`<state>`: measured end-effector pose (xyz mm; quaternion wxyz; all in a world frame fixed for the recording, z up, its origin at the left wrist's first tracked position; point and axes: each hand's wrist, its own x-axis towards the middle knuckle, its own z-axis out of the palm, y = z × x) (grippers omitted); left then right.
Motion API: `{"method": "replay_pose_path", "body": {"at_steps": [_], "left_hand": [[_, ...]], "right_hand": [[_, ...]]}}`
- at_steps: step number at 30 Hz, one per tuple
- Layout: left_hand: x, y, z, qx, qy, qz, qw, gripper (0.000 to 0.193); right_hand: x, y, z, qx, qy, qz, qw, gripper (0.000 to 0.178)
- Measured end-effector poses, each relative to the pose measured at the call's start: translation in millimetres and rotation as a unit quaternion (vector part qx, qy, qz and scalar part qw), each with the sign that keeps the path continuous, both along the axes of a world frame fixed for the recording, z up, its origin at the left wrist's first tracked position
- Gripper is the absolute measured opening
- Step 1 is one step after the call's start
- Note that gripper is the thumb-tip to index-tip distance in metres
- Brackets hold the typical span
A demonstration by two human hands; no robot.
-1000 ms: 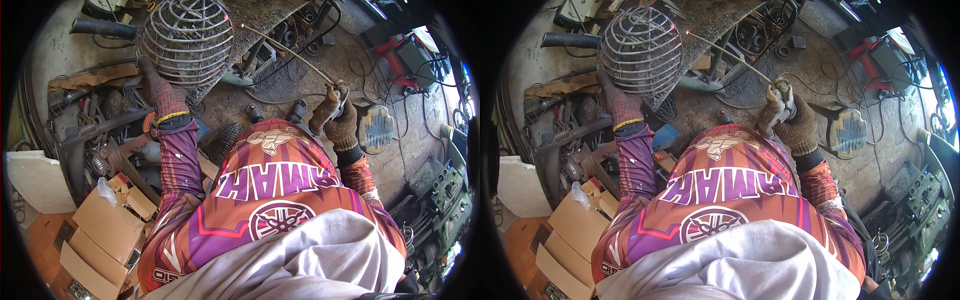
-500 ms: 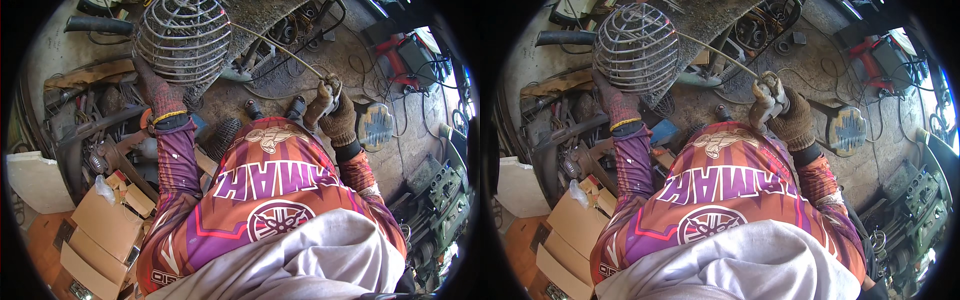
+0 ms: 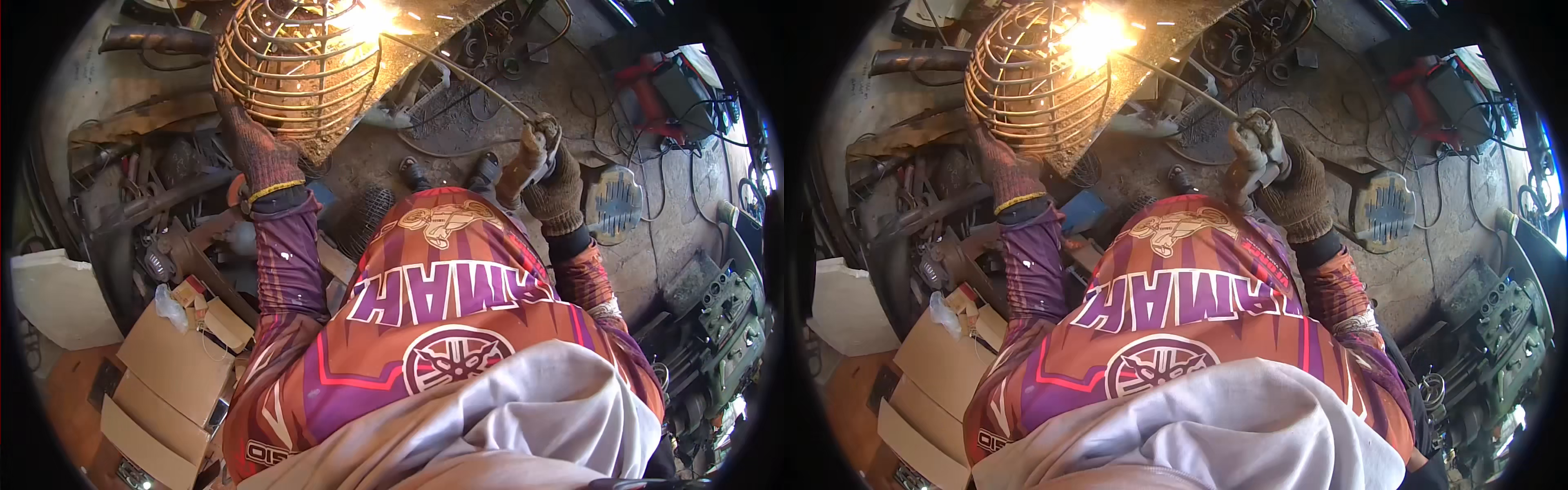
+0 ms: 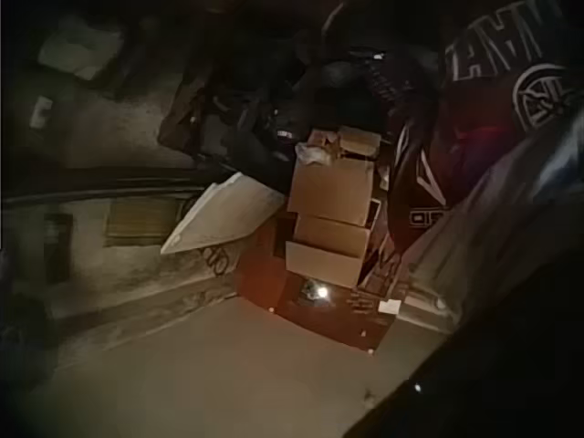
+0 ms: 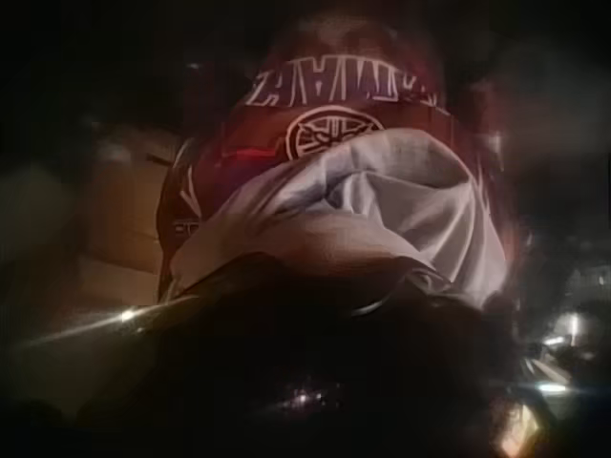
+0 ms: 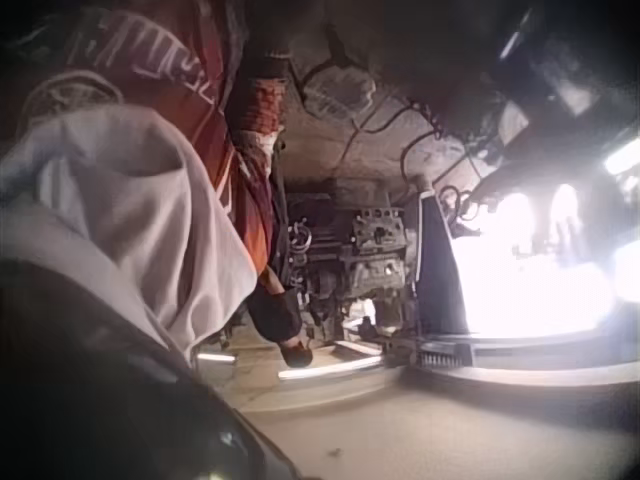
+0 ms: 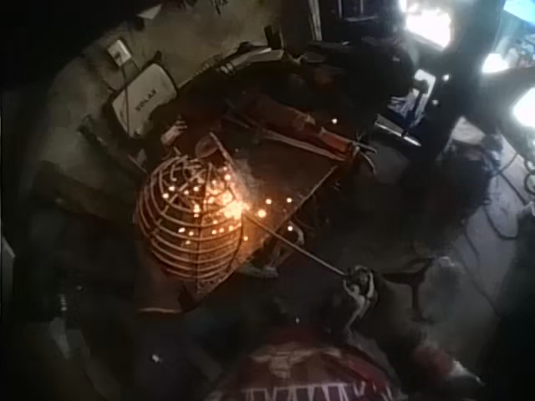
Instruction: The person welds metal rods onto a circular metal frame using a welding torch.
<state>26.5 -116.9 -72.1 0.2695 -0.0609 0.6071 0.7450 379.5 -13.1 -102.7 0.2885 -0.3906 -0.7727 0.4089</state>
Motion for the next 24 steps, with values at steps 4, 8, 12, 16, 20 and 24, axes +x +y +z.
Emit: {"method": "replay_pose_path", "body": {"at_steps": [4, 8, 12, 16, 20, 24], "left_hand": [[2, -2, -4, -0.002, 0.044, -0.032, 0.998, 0.053], [6, -9, 3, -0.021, 0.142, -0.059, 0.988, 0.055], [4, -7, -8, -0.036, 0.227, -0.098, 0.968, 0.058], [-1, -8, -7, -0.058, 0.269, -0.114, 0.955, 0.061], [5, -3, 2, -0.026, 0.179, -0.063, 0.981, 0.066], [21, 18, 26, 0.002, 0.041, 0.072, 0.997, 0.063]], "right_hand": [[6, 1, -4, 0.026, -0.080, 0.005, 0.996, 0.049], [18, -3, -22, -0.091, 0.016, -0.018, 0.996, 0.051], [16, -6, -20, -0.072, 0.029, -0.029, 0.997, 0.034], [20, -5, -23, -0.121, 0.036, -0.021, 0.992, 0.046], [19, -5, -18, -0.108, 0.000, -0.021, 0.994, 0.052], [15, -5, -10, -0.106, -0.017, -0.028, 0.994, 0.051]]}}
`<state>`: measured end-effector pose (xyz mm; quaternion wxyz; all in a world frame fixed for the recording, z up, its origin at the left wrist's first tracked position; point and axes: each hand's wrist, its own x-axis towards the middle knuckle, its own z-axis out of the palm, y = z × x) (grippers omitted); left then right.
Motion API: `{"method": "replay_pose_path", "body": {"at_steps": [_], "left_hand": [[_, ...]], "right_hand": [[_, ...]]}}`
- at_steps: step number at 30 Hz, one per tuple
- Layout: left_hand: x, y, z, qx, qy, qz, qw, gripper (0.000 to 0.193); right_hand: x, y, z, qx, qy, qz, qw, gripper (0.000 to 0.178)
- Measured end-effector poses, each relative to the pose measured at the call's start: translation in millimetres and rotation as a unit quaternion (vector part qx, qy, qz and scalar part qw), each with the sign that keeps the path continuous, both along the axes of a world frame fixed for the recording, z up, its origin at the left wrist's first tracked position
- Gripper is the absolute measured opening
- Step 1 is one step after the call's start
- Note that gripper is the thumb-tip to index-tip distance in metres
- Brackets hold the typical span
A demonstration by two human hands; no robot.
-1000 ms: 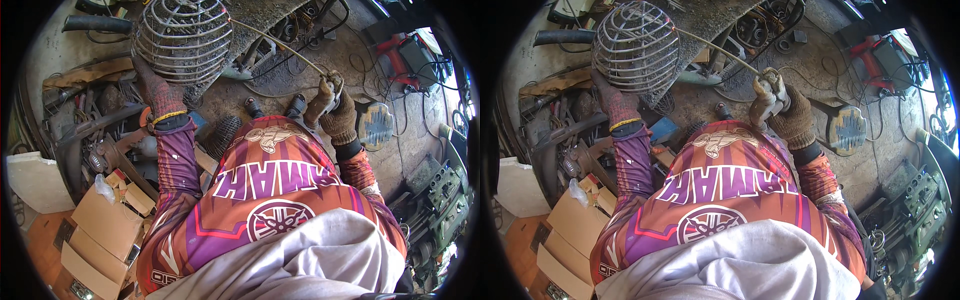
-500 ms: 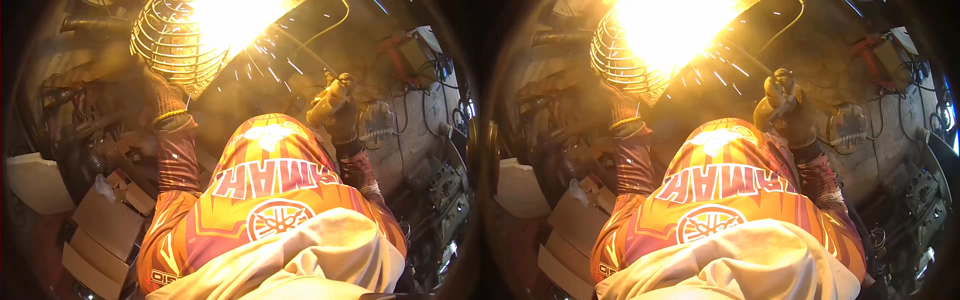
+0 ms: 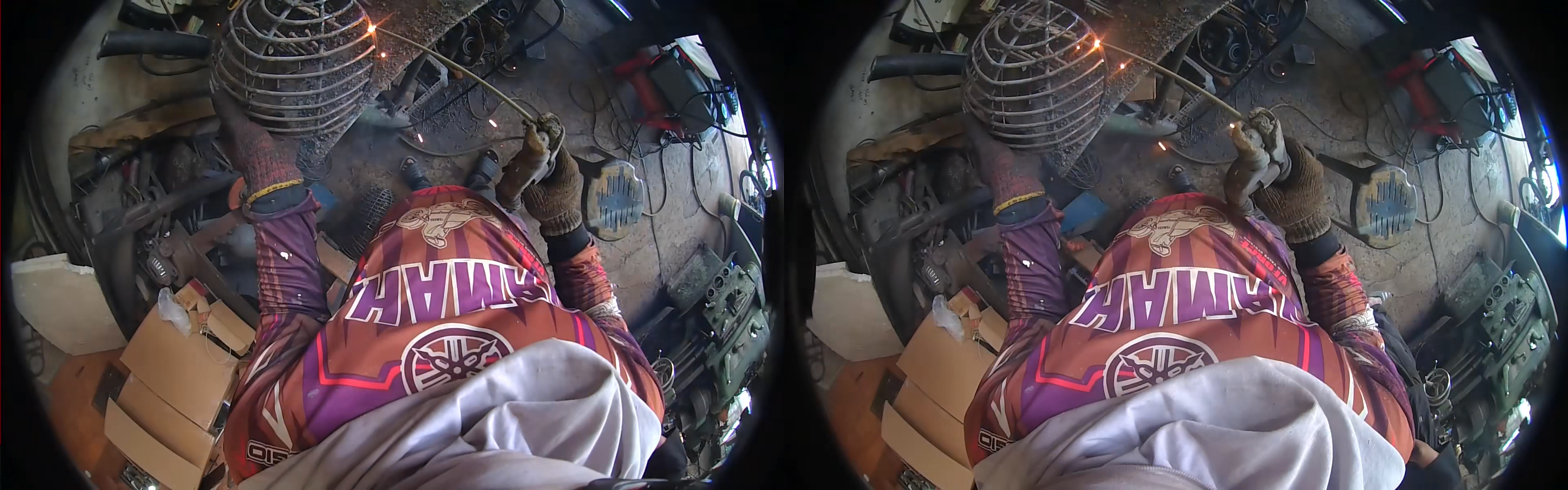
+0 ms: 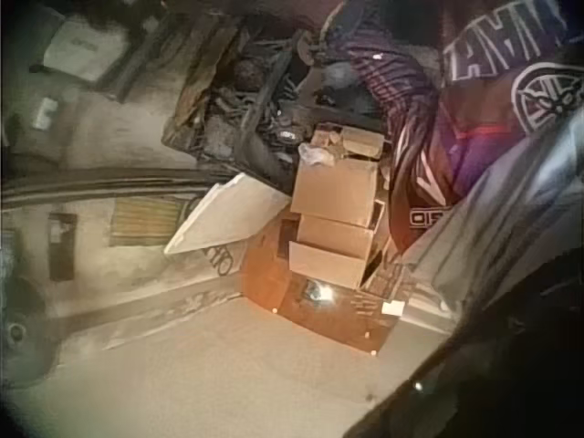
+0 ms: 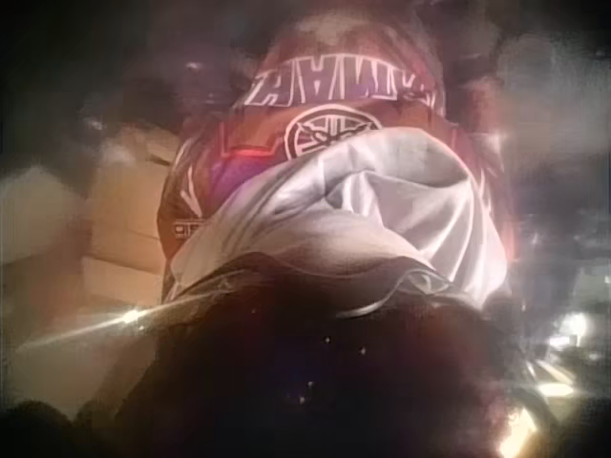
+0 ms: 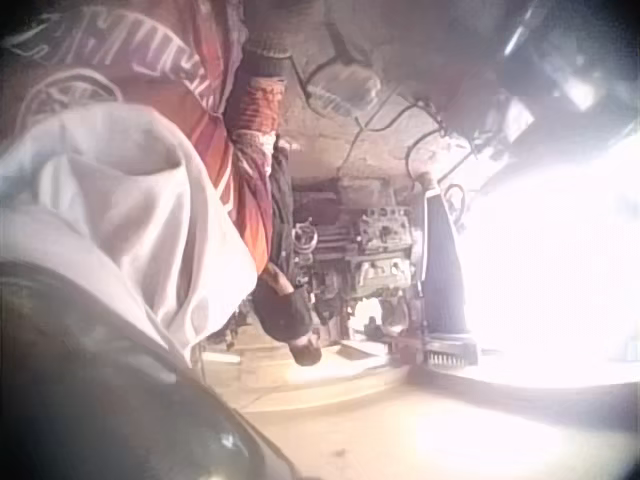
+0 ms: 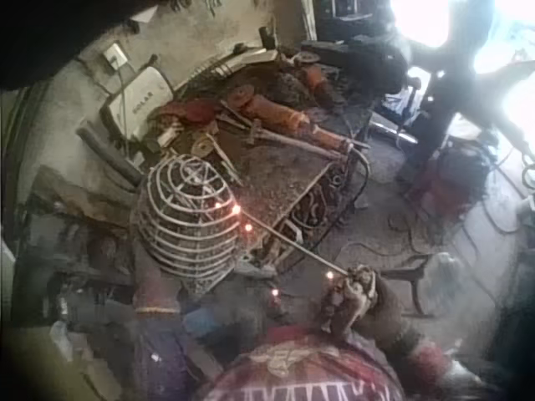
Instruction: The person welds metal rods onto a circular metal frame using a welding torch.
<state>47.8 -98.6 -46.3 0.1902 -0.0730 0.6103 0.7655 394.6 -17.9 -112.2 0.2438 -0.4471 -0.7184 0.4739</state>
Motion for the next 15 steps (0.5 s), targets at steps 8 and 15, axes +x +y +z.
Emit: {"method": "replay_pose_path", "body": {"at_steps": [8, 15], "left_hand": [[-9, -6, -17, 0.015, 0.005, 0.001, 1.000, 0.066], [3, 1, -1, -0.022, -0.007, 0.028, 0.999, 0.070]], "right_hand": [[-5, 0, 1, 0.038, -0.003, -0.007, 0.999, 0.050], [-5, 2, -2, 0.041, 0.015, 0.000, 0.999, 0.051]]}}
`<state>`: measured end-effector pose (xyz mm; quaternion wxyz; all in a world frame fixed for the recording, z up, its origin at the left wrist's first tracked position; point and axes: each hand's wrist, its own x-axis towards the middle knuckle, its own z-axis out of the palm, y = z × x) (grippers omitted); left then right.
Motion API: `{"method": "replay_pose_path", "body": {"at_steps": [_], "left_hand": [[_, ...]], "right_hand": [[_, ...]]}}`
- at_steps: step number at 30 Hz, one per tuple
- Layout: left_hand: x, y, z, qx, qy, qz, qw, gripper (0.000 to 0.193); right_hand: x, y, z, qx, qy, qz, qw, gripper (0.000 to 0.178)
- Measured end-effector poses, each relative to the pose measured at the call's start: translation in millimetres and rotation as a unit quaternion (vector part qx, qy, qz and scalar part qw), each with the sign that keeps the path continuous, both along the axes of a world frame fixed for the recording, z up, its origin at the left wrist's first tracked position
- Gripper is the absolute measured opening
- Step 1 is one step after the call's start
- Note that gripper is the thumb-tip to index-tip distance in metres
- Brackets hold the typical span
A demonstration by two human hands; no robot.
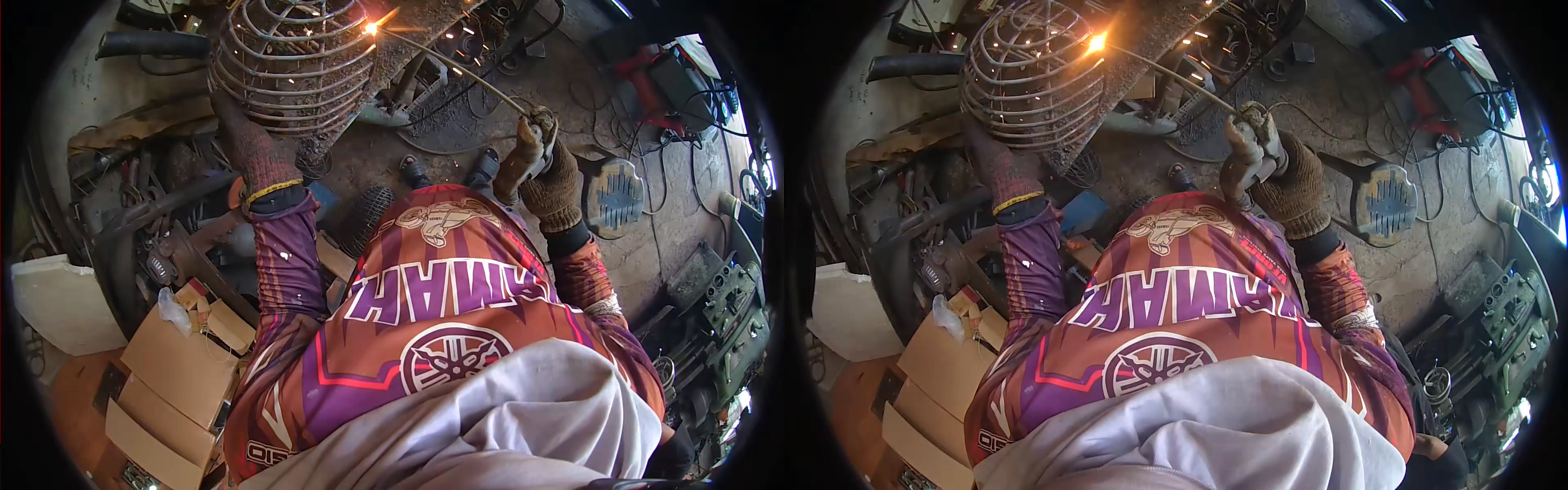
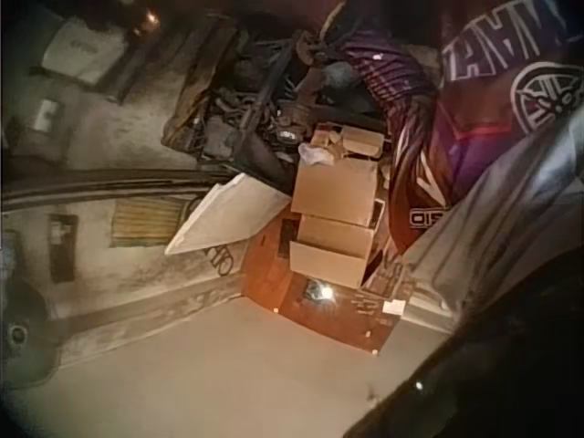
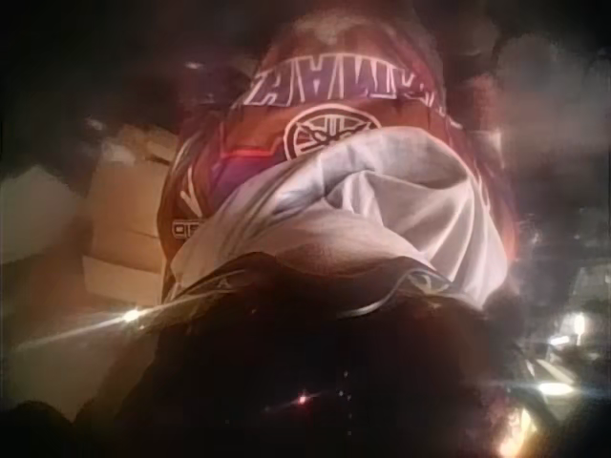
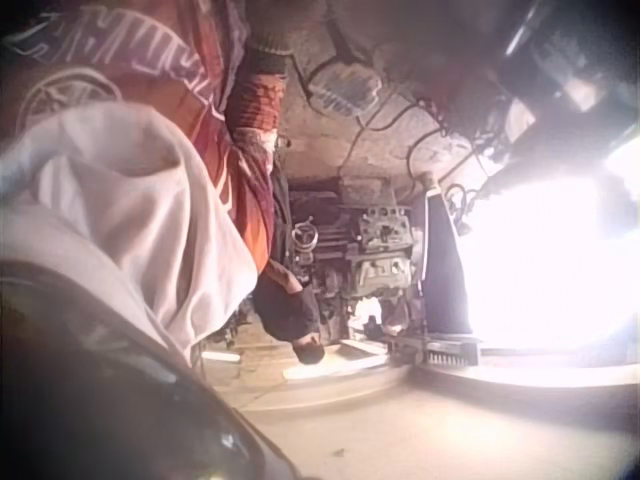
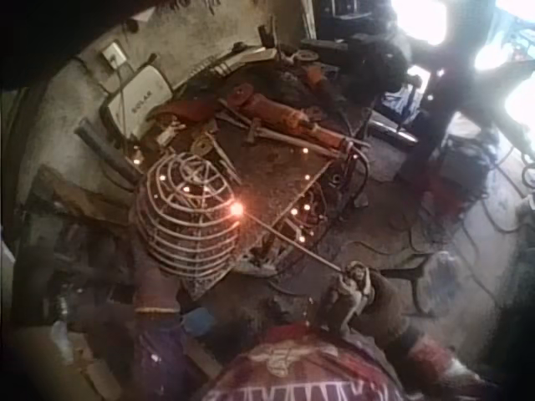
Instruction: The person welds metal rods onto a circular metal frame using a welding torch.
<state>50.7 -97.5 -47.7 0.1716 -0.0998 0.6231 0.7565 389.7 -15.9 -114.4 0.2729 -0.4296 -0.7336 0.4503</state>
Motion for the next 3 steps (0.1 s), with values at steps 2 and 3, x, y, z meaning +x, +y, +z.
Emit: {"method": "replay_pose_path", "body": {"at_steps": [2, 3], "left_hand": [[-9.3, -8.8, -11.6, -0.037, 0.094, -0.089, 0.991, 0.070], [-9.4, -9.1, -11.4, -0.037, 0.094, -0.088, 0.991, 0.070]], "right_hand": [[0.7, -0.3, 1.0, -0.002, -0.015, 0.003, 1.000, 0.051], [2.2, 0.3, 0.3, -0.003, -0.023, 0.005, 1.000, 0.052]]}}
